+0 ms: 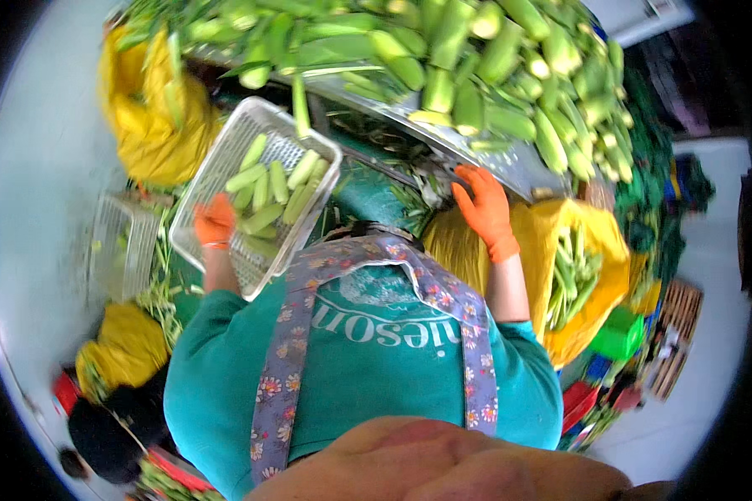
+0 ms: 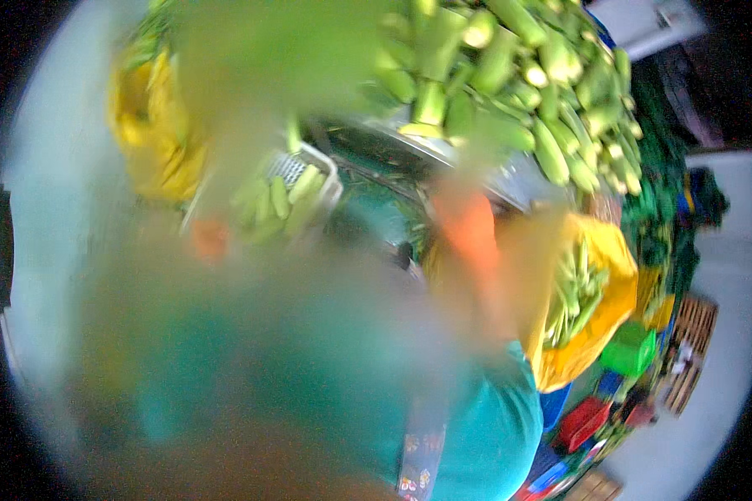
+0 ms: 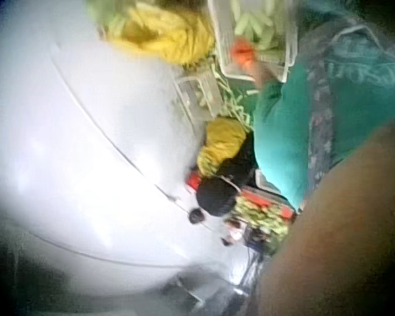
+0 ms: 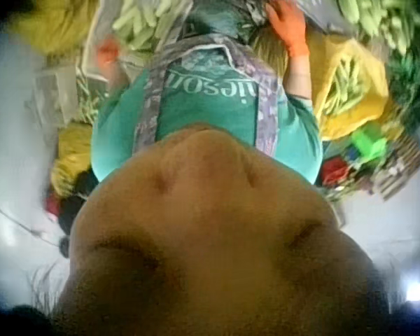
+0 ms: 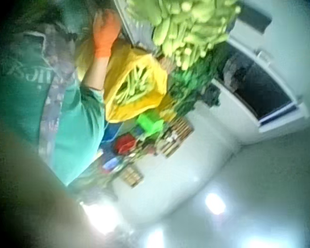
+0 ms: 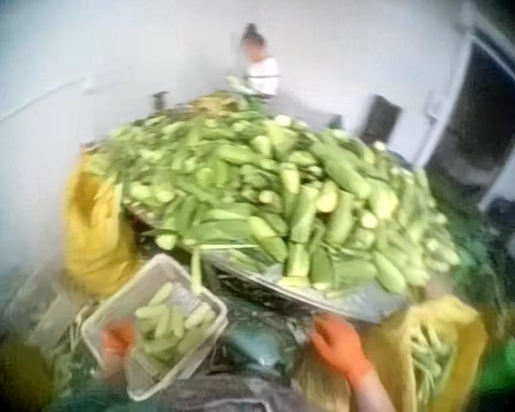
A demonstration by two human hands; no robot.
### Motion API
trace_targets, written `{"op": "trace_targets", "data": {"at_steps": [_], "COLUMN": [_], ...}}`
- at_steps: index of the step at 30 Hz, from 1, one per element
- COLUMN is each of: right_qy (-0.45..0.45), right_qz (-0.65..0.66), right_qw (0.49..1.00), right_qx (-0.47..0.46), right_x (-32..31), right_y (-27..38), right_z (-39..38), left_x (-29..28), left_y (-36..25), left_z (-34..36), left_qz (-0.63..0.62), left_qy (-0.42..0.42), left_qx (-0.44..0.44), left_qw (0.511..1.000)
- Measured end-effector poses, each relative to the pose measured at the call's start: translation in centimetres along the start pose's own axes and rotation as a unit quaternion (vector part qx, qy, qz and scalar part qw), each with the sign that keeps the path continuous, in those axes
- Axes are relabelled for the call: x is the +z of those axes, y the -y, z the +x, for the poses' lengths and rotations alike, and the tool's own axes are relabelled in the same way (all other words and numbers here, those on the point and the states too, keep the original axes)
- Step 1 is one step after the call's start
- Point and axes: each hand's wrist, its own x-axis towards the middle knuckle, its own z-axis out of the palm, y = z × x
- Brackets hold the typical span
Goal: The person shucks ears of corn by hand and using a knife, removing the husks and silk before placing the cleaned ears into a white plastic basket.
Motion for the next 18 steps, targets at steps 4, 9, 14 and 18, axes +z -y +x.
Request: {"op": "trace_targets", "data": {"at_steps": [4, 9, 14, 18], "right_qy": [-0.074, -0.065, -0.038, 0.004], "right_qz": [-0.032, -0.020, 0.020, 0.254], "right_qw": [0.996, 0.998, 0.999, 0.967], "right_qx": [-0.026, 0.019, -0.008, 0.036], "right_x": [-0.6, -4.4, -6.4, -5.7], "right_y": [-6.1, -12.1, -18.2, -18.6], "right_z": [-1.5, -1.4, 4.3, 14.9], "left_x": [15.1, 27.1, 25.5, 29.3], "left_y": [22.6, 28.2, 30.6, 32.8], "left_z": [-2.4, -2.3, 3.3, -3.0], "left_qz": [0.214, 0.370, 0.481, 0.447], "left_qy": [0.454, 0.400, 0.242, 0.185], "left_qx": [-0.185, -0.307, -0.202, -0.204], "left_qw": [0.845, 0.780, 0.818, 0.851]}}
